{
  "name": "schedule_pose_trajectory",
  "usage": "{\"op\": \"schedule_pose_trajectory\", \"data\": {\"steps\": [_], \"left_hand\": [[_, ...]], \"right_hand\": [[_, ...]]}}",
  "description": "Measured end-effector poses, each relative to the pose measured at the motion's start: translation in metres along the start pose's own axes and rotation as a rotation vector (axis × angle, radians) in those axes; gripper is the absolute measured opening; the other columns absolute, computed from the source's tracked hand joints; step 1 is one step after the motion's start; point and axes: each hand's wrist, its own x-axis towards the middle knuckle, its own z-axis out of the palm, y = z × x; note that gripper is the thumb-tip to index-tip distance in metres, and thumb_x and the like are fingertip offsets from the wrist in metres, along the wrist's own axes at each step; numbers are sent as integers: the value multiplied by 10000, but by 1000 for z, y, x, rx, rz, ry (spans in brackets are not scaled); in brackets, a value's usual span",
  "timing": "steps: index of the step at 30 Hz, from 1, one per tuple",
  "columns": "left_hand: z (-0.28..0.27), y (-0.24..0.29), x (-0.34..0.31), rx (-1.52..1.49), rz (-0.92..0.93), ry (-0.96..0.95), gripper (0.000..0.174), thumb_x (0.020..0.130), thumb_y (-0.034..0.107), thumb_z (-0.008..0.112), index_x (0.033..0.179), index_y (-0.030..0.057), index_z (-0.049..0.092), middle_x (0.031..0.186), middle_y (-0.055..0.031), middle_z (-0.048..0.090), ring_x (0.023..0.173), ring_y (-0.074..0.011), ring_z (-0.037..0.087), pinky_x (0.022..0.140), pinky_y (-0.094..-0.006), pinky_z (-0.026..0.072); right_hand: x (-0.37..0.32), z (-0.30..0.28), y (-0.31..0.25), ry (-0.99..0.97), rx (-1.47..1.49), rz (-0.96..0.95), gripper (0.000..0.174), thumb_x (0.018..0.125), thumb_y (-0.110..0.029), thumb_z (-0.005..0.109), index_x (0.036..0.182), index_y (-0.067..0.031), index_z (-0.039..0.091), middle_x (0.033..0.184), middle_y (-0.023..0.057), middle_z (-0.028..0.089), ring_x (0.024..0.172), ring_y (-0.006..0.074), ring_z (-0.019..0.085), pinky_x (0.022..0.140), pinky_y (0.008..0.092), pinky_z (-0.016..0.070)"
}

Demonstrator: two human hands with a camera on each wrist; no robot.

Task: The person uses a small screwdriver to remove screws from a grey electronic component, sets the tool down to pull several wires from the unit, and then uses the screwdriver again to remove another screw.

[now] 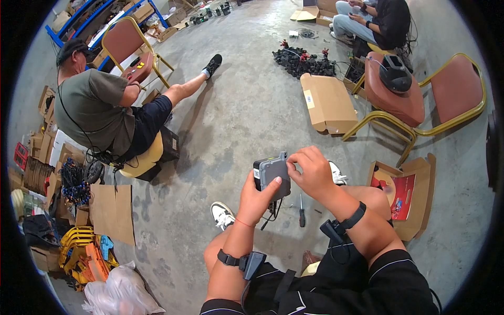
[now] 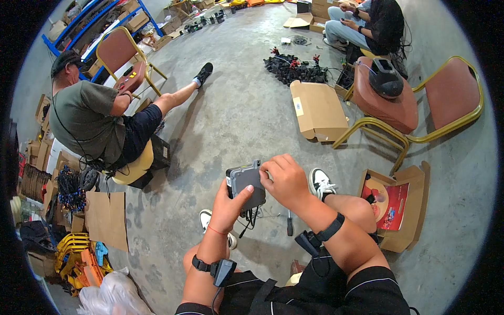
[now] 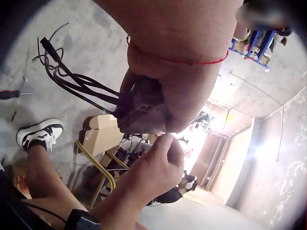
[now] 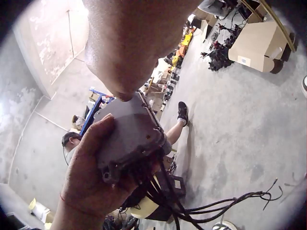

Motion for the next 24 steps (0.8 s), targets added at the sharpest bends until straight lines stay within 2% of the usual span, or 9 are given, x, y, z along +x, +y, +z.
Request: {"op": "schedule_pose_trajectory", "data": {"steps": [3, 5, 9, 11, 14, 19, 23, 24], "left_hand": [[0, -2, 0, -29, -7, -4, 429, 860, 219, 760, 1162, -14, 565, 1040, -91, 653, 905, -146, 631, 783, -287, 535], [-1, -2, 0, -117, -100, 3, 449, 874, 229, 752, 1198, -9, 553, 1074, -88, 642, 938, -152, 624, 812, -289, 528], [-4, -2, 2, -209, -99, -23, 488, 890, 234, 738, 1256, -8, 525, 1131, -95, 620, 996, -162, 612, 862, -296, 516], [-6, -2, 2, -300, -163, -55, 516, 899, 235, 724, 1293, -13, 502, 1185, -109, 598, 1058, -171, 594, 903, -307, 503], [-6, -4, 4, -332, -168, -60, 534, 901, 232, 718, 1313, -14, 482, 1203, -117, 591, 1075, -183, 596, 911, -317, 508], [-6, 0, 4, -382, -190, -83, 549, 914, 238, 689, 1343, -10, 454, 1222, -128, 581, 1098, -204, 596, 925, -339, 511], [-9, 4, 3, -418, -230, -110, 551, 923, 251, 665, 1361, -4, 450, 1225, -130, 583, 1101, -217, 605, 922, -347, 512], [-10, 3, 2, -417, -235, -109, 551, 923, 251, 665, 1361, -4, 450, 1225, -130, 583, 1101, -217, 605, 922, -347, 512]], "right_hand": [[-1, -1, -1, 2, 7, -15, 147, 718, -29, 763, 826, -64, 671, 835, 77, 652, 813, 278, 617, 698, 373, 512], [-1, -2, -1, 6, 13, -26, 148, 727, -30, 763, 848, -61, 683, 846, 80, 659, 815, 280, 620, 699, 373, 514], [0, -5, -1, 9, 18, -45, 171, 755, -51, 747, 923, -58, 714, 875, 70, 676, 819, 269, 622, 704, 367, 523], [0, -6, -1, 11, 19, -49, 192, 757, -50, 745, 948, -58, 724, 880, 69, 681, 817, 267, 624, 702, 366, 526], [1, -8, -5, -8, 25, -69, 253, 749, -11, 737, 997, -62, 729, 901, 79, 683, 828, 270, 633, 702, 371, 521], [0, -10, -8, -84, -21, -99, 428, 726, 11, 689, 1140, -97, 711, 1041, 104, 691, 867, 279, 645, 743, 372, 538], [-2, -6, -3, -114, -44, -99, 475, 716, 28, 659, 1172, -101, 701, 1097, 121, 688, 888, 291, 650, 764, 371, 545], [-3, -4, -2, -118, -44, -106, 463, 736, -4, 666, 1184, -116, 697, 1111, 107, 688, 898, 286, 650, 766, 372, 550]]}}
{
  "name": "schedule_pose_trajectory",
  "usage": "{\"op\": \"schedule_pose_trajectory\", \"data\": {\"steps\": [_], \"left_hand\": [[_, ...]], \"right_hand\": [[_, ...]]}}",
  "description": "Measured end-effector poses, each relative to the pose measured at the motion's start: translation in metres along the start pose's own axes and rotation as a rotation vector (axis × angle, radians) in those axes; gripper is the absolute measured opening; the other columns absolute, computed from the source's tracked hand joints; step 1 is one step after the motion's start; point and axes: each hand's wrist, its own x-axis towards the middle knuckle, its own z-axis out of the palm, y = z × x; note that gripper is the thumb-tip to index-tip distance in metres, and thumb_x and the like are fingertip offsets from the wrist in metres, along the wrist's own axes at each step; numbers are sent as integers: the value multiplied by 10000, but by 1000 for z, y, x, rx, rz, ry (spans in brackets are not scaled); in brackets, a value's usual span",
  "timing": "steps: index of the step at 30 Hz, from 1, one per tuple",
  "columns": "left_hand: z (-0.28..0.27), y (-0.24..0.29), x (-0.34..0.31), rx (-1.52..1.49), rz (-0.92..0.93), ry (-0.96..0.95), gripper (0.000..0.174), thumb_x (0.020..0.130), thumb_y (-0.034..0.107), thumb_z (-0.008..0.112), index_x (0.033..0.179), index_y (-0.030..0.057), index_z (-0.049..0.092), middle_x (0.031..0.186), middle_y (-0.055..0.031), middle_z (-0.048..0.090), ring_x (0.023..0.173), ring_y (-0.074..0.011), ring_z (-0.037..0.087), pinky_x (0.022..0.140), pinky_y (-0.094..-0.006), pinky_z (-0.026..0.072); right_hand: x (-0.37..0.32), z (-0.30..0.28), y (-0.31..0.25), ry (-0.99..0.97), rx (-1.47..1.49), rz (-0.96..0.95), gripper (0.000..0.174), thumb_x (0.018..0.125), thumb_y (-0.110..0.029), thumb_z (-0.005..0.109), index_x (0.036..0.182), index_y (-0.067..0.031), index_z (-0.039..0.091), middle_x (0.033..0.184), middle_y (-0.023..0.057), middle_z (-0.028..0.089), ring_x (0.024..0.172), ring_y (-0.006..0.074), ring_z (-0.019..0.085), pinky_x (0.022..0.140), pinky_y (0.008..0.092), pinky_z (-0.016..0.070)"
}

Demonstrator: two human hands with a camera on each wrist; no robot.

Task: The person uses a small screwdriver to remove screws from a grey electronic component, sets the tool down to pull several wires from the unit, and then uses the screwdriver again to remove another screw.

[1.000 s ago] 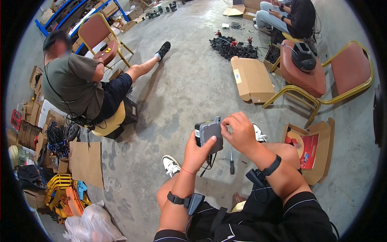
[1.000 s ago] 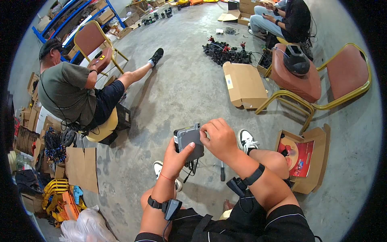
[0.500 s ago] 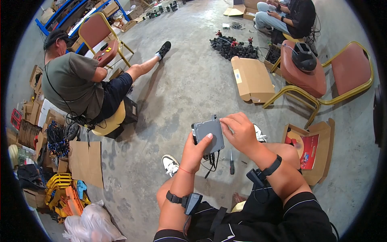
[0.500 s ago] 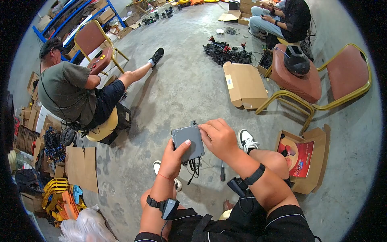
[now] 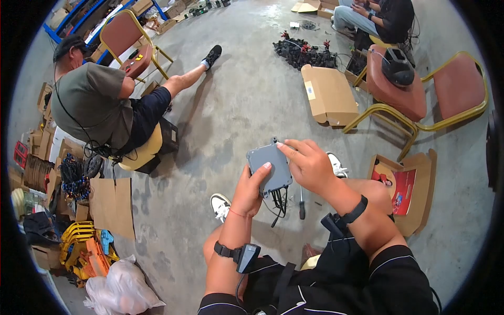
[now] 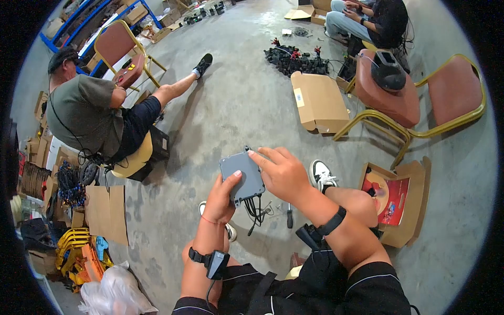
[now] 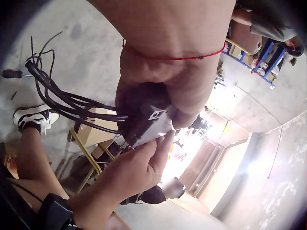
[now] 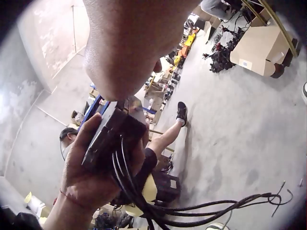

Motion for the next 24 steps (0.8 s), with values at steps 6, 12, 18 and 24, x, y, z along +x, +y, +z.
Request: {"op": "schedule_pose_trajectory", "data": {"steps": [6, 12, 18, 24], "left_hand": [[-6, -3, 8, -72, 55, -22, 578, 913, 248, 690, 1370, -13, 449, 1252, -125, 589, 1122, -221, 607, 948, -367, 515], [-24, 5, 14, -142, 112, 34, 452, 949, 275, 633, 1278, -21, 542, 1169, -105, 645, 1050, -233, 656, 934, -386, 536], [-32, 16, 13, -246, 225, 164, 462, 945, 267, 633, 1308, 11, 509, 1189, -111, 622, 1050, -249, 653, 928, -437, 549], [-42, 25, 5, -283, 294, 193, 460, 927, 272, 660, 1287, 25, 515, 1165, -94, 624, 1052, -235, 648, 917, -430, 548]], "right_hand": [[4, 1, -1, 20, 66, 18, 426, 777, -10, 652, 1193, -93, 685, 1095, 129, 694, 916, 301, 654, 800, 385, 544], [-6, 10, 21, 27, 96, 145, 244, 838, -78, 679, 1075, -20, 664, 1002, 143, 690, 841, 292, 651, 793, 380, 520], [-30, 19, 38, -249, 131, 552, 170, 879, -208, 681, 911, -42, 675, 902, 148, 693, 854, 322, 674, 737, 411, 524], [-76, 70, 61, -784, 89, 706, 268, 891, -262, 620, 1011, -47, 727, 993, 186, 719, 974, 369, 674, 839, 445, 529]]}}
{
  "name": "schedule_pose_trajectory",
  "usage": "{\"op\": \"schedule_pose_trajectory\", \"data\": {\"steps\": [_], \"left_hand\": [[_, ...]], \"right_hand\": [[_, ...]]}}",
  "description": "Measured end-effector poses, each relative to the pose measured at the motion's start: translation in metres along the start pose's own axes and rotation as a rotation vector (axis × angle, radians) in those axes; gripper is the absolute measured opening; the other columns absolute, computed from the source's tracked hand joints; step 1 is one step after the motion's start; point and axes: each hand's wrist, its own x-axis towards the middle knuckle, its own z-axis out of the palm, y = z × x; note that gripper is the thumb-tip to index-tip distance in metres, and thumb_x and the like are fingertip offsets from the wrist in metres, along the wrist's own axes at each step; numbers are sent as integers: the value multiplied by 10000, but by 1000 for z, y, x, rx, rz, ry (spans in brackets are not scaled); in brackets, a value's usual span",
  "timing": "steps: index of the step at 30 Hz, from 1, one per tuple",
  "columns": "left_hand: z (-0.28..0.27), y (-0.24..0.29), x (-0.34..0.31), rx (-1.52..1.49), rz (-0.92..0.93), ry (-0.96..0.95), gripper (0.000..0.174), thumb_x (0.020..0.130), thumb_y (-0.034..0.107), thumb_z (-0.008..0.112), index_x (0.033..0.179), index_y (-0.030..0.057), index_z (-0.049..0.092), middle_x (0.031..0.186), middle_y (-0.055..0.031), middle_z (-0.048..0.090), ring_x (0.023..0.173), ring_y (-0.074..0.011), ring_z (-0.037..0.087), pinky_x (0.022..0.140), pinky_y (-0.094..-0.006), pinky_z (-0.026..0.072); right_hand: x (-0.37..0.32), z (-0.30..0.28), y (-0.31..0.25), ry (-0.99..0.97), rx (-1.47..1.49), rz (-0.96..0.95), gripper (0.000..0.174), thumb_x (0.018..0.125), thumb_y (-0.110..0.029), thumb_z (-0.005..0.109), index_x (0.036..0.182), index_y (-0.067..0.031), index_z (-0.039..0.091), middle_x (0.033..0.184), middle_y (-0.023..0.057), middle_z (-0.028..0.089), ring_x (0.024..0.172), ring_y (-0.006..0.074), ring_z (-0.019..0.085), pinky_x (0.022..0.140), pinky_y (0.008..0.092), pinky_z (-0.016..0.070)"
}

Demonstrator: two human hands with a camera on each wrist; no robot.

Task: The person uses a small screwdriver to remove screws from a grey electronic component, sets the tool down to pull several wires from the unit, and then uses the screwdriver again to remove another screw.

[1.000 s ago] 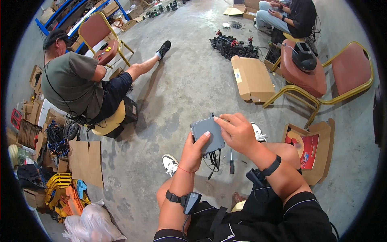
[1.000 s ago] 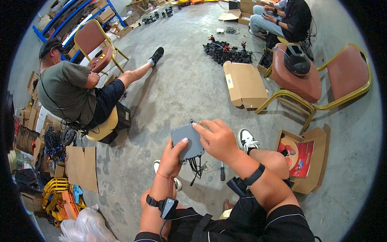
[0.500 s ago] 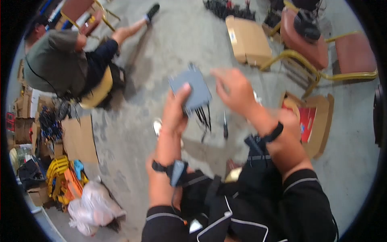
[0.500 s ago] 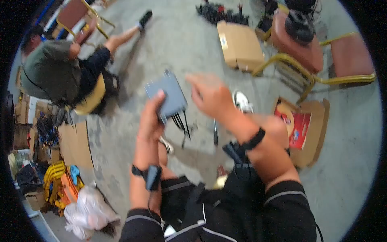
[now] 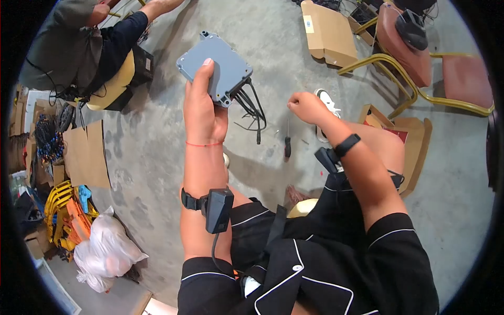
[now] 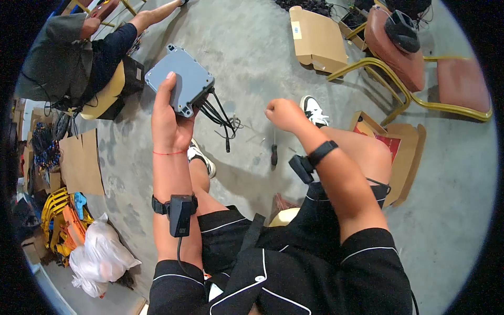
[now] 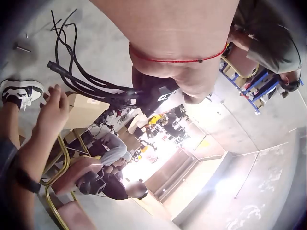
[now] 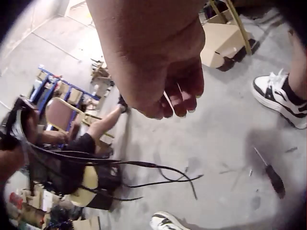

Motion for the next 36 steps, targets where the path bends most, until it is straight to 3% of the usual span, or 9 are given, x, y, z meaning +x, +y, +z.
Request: {"op": "schedule_pose_trajectory", "data": {"steps": [1, 3, 5, 12, 20, 22, 28, 30, 36], "left_hand": [[-3, 0, -1, -2, 16, 23, 453, 927, 271, 660, 1281, 27, 519, 1161, -91, 624, 1054, -233, 646, 920, -429, 546], [-7, 4, -3, -6, 32, 50, 445, 928, 270, 660, 1275, 28, 523, 1158, -89, 625, 1055, -231, 644, 923, -428, 543], [-10, 8, -8, -27, 26, 104, 434, 930, 232, 657, 1285, 20, 526, 1162, -46, 609, 1056, -154, 604, 911, -314, 496], [-15, 18, -26, -20, 25, 310, 344, 950, 228, 640, 1228, 34, 578, 1122, -44, 637, 1042, -155, 620, 911, -322, 494], [-20, 29, -34, 51, -26, 351, 307, 965, 243, 624, 1176, 21, 596, 1094, -68, 668, 957, -171, 662, 835, -319, 529], [-22, 28, -33, 86, -5, 475, 322, 966, 249, 621, 1186, 17, 589, 1098, -72, 668, 970, -175, 664, 840, -316, 533], [-32, 31, -36, 143, 57, 440, 396, 965, 272, 608, 1239, -9, 558, 1139, -91, 654, 1018, -187, 654, 876, -331, 527], [-32, 29, -36, 162, 9, 496, 377, 961, 297, 625, 1252, 65, 563, 1157, -59, 673, 992, -197, 690, 838, -350, 581], [-34, 31, -33, 174, -21, 451, 356, 964, 256, 619, 1251, 56, 560, 1112, -56, 674, 985, -179, 679, 836, -328, 560]], "right_hand": [[11, 19, 14, -8, -1, -1, 268, 891, -262, 620, 1011, -47, 727, 993, 186, 719, 974, 369, 674, 839, 445, 529], [36, 69, 51, -39, 14, 232, 270, 884, -259, 622, 1028, -57, 728, 1013, 190, 715, 983, 377, 670, 850, 447, 529], [37, 118, 76, -62, -72, 319, 264, 878, -259, 642, 1039, -70, 731, 1042, 184, 713, 989, 377, 669, 863, 448, 531], [-3, 250, 123, -166, -29, 494, 259, 878, -258, 651, 1061, -89, 724, 1025, 164, 721, 995, 361, 674, 867, 447, 534], [0, 297, 127, -111, -2, 605, 227, 871, -249, 673, 1024, -91, 727, 1023, 160, 721, 997, 357, 672, 855, 445, 537], [4, 305, 130, -41, 2, 557, 219, 864, -223, 677, 971, -33, 704, 1006, 183, 700, 973, 371, 662, 841, 480, 535], [9, 326, 135, 67, -88, 506, 151, 856, -182, 664, 891, -37, 683, 999, 186, 694, 959, 391, 660, 814, 489, 540], [10, 334, 141, 67, -91, 501, 148, 849, -169, 661, 910, -36, 683, 992, 188, 693, 940, 395, 665, 811, 492, 541], [8, 327, 127, 69, -91, 536, 162, 847, -166, 652, 913, -20, 678, 981, 191, 697, 931, 392, 669, 810, 485, 539]]}}
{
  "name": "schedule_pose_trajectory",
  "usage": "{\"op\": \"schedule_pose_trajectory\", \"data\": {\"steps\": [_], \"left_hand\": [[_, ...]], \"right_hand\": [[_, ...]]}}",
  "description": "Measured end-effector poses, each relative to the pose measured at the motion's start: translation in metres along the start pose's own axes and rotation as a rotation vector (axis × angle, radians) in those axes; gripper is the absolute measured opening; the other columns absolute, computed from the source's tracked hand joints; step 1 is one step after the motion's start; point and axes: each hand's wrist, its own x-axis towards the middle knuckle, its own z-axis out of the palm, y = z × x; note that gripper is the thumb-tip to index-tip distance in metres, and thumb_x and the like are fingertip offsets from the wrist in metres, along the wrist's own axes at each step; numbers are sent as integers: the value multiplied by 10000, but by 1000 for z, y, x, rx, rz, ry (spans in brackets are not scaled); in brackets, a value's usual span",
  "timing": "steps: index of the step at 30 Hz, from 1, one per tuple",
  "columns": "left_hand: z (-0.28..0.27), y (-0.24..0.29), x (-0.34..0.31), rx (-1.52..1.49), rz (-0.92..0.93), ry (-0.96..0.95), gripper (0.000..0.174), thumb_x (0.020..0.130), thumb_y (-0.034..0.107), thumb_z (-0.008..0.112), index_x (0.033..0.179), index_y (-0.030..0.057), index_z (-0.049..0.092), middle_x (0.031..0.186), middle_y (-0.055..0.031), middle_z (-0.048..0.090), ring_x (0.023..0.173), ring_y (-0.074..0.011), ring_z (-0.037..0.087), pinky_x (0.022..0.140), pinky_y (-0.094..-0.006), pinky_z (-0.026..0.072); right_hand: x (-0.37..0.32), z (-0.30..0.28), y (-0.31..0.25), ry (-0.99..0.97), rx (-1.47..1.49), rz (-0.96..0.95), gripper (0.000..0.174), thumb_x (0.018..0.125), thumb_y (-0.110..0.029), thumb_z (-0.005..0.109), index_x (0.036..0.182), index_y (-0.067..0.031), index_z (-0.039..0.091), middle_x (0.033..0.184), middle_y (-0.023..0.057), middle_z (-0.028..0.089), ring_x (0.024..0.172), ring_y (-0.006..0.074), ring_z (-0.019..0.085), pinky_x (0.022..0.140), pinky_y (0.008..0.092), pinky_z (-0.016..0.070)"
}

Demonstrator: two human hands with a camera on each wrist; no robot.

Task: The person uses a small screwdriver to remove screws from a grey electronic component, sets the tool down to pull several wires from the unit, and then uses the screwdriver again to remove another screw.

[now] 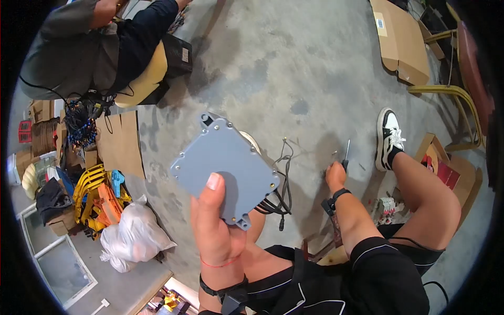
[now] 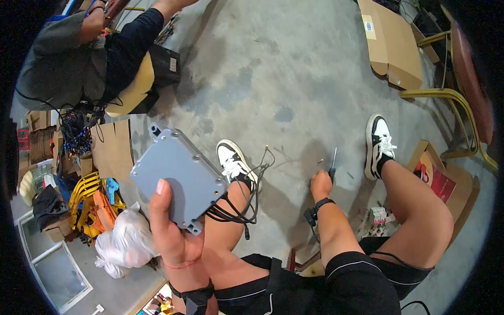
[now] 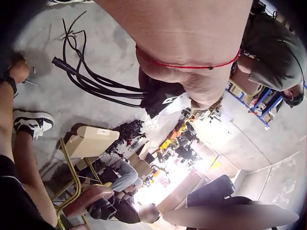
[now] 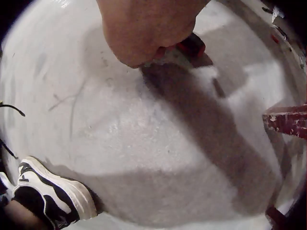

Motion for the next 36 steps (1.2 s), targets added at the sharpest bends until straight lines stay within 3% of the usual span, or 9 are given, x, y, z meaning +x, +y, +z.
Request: {"op": "schedule_pose_trajectory", "data": {"steps": [7, 12, 14, 19, 21, 24, 28, 29, 36], "left_hand": [[2, -5, 12, -37, 17, -46, 345, 959, 269, 627, 1229, 59, 582, 1110, -34, 661, 995, -159, 644, 829, -312, 504], [10, -8, 13, -99, 32, -151, 371, 944, 281, 643, 1236, 64, 569, 1095, -16, 636, 1003, -148, 617, 831, -313, 500], [11, -13, 16, -111, 41, -180, 385, 939, 266, 651, 1252, 62, 557, 1135, -25, 623, 1028, -152, 610, 870, -314, 498], [19, -21, 12, -140, -6, -316, 453, 919, 238, 680, 1295, 53, 510, 1213, -51, 580, 1099, -162, 563, 920, -314, 468], [23, -26, 9, -168, -30, -360, 456, 918, 237, 682, 1295, 53, 505, 1206, -50, 581, 1099, -163, 564, 920, -318, 472], [30, -38, 11, -197, -62, -412, 475, 913, 231, 690, 1301, 47, 488, 1192, -54, 582, 1089, -167, 570, 916, -323, 483], [44, -42, 3, -167, -74, -440, 455, 916, 210, 688, 1286, 36, 490, 1180, -77, 584, 1069, -172, 586, 905, -323, 496], [47, -41, 0, -131, -65, -436, 447, 918, 203, 685, 1281, 32, 490, 1175, -84, 586, 1062, -173, 592, 899, -322, 501], [60, -40, 0, -105, -60, -468, 440, 920, 204, 683, 1270, 16, 493, 1167, -95, 591, 1048, -169, 602, 880, -313, 511]], "right_hand": [[1, -31, -14, 55, 121, 30, 215, 837, -234, 678, 942, -48, 662, 957, 171, 705, 915, 382, 667, 809, 458, 529], [3, -117, -62, 148, 252, 53, 203, 853, -237, 666, 937, -53, 686, 898, 164, 722, 887, 356, 688, 792, 443, 543], [-4, -162, -84, 291, 477, -59, 217, 822, -240, 698, 928, -52, 682, 883, 155, 730, 840, 327, 707, 770, 420, 549], [-50, -293, -133, 382, 783, -329, 171, 843, -138, 708, 966, -25, 673, 866, 112, 721, 835, 193, 701, 741, 315, 542], [-80, -339, -144, 299, 1036, -553, 171, 867, -91, 707, 1013, -7, 679, 888, 80, 710, 831, 127, 679, 723, 270, 538], [-136, -390, -145, 200, 921, -624, 159, 893, -68, 693, 1030, 12, 687, 923, 66, 701, 826, 109, 662, 718, 259, 539], [-160, -405, -141, 309, 759, -898, 112, 876, -58, 735, 973, -8, 713, 928, 54, 672, 807, 117, 619, 692, 253, 508], [-159, -404, -141, 373, 733, -961, 116, 847, -43, 751, 958, -19, 725, 927, 83, 674, 807, 165, 629, 688, 278, 507], [-140, -402, -153, 562, 586, -1100, 146, 809, -48, 761, 954, -48, 746, 905, 103, 698, 849, 258, 658, 719, 339, 529]]}}
